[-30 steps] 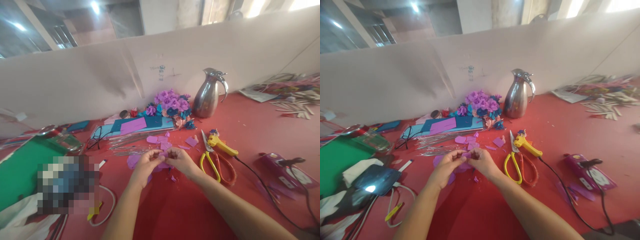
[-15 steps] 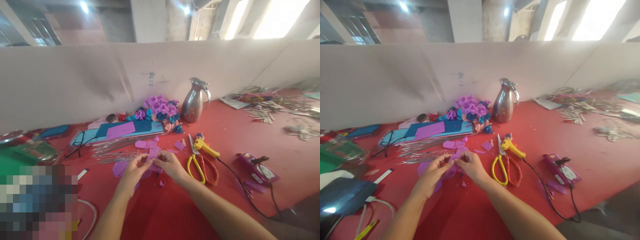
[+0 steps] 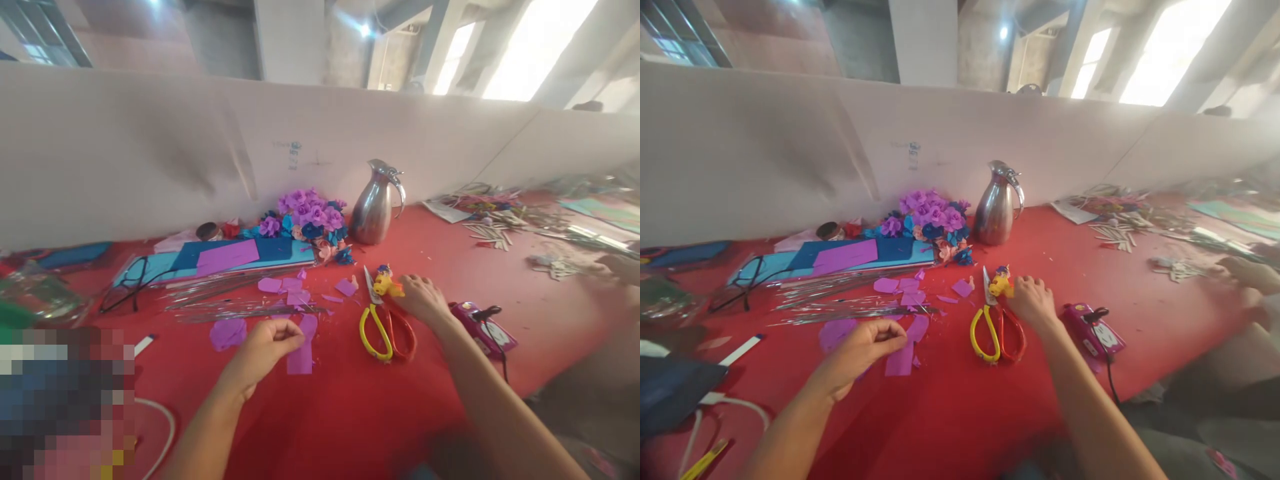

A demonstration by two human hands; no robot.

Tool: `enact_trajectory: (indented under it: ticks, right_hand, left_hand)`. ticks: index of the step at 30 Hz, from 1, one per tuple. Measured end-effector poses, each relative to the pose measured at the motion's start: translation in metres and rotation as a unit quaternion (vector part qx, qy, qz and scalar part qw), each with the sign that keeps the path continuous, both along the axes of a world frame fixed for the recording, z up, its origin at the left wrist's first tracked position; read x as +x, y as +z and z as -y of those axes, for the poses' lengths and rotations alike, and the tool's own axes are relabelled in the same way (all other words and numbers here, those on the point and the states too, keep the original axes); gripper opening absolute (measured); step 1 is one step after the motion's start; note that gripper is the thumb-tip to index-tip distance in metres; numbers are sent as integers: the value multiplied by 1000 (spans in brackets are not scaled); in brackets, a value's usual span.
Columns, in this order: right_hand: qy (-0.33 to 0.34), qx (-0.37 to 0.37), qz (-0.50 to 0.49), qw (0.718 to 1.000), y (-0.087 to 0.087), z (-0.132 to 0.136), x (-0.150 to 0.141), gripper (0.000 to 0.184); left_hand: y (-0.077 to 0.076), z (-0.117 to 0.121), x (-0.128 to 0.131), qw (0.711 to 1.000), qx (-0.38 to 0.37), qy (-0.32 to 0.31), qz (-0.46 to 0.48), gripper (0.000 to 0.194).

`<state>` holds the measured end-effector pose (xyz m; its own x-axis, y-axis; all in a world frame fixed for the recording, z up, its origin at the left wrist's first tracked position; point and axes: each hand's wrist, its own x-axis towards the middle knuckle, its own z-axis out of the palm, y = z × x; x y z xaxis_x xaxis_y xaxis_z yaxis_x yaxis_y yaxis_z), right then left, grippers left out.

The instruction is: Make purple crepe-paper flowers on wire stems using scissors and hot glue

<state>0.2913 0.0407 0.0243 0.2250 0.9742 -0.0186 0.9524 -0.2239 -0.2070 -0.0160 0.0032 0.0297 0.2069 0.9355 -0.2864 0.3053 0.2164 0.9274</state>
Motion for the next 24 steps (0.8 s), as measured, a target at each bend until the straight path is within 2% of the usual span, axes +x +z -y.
enact_trajectory:
  ticks: [2, 6, 8, 11, 13, 14, 16, 18, 19, 21, 22, 24]
  right_hand:
    - [-11, -34, 15, 999, -8, -4, 15, 30]
    - [-16, -66, 13, 998, -15, -11, 20, 35]
    - [-27, -67, 18, 997, -8, -11, 20, 35]
    - [-61, -23, 20, 998, 8, 0, 22, 35]
    - [-78, 32, -43, 996, 18, 19, 22, 32]
    - [-62, 41, -108, 991, 20, 31, 20, 32]
    - [2, 11, -271, 962, 22, 61, 13, 41]
    - [43, -80, -382, 920, 19, 91, 2, 47]
    - [69, -127, -412, 900, 17, 104, -5, 50]
    - [134, -175, -456, 862, 12, 125, -18, 48]
    - [159, -187, -468, 849, 9, 132, -25, 45]
    - [181, -183, -477, 841, 2, 139, -34, 41]
  left_hand:
    - [-2, 5, 7, 999, -18, -25, -13, 18]
    - [-15, 13, 28, 996, -17, -88, -22, 11]
    - [-24, 15, 36, 993, 11, -110, -42, 9]
    - [-34, 15, 41, 989, 48, -100, -98, 10]
    - [-38, 14, 41, 987, 60, -93, -115, 9]
    - [-39, 13, 40, 987, 62, -92, -120, 9]
    - [-40, 11, 38, 984, 55, -92, -139, 11]
    - [-42, 9, 37, 982, 58, -86, -160, 11]
    - [-42, 8, 36, 980, 65, -82, -167, 11]
    - [-44, 6, 36, 979, 83, -75, -172, 10]
    - [-44, 6, 35, 978, 89, -74, -171, 10]
    - [-43, 5, 35, 979, 91, -75, -168, 10]
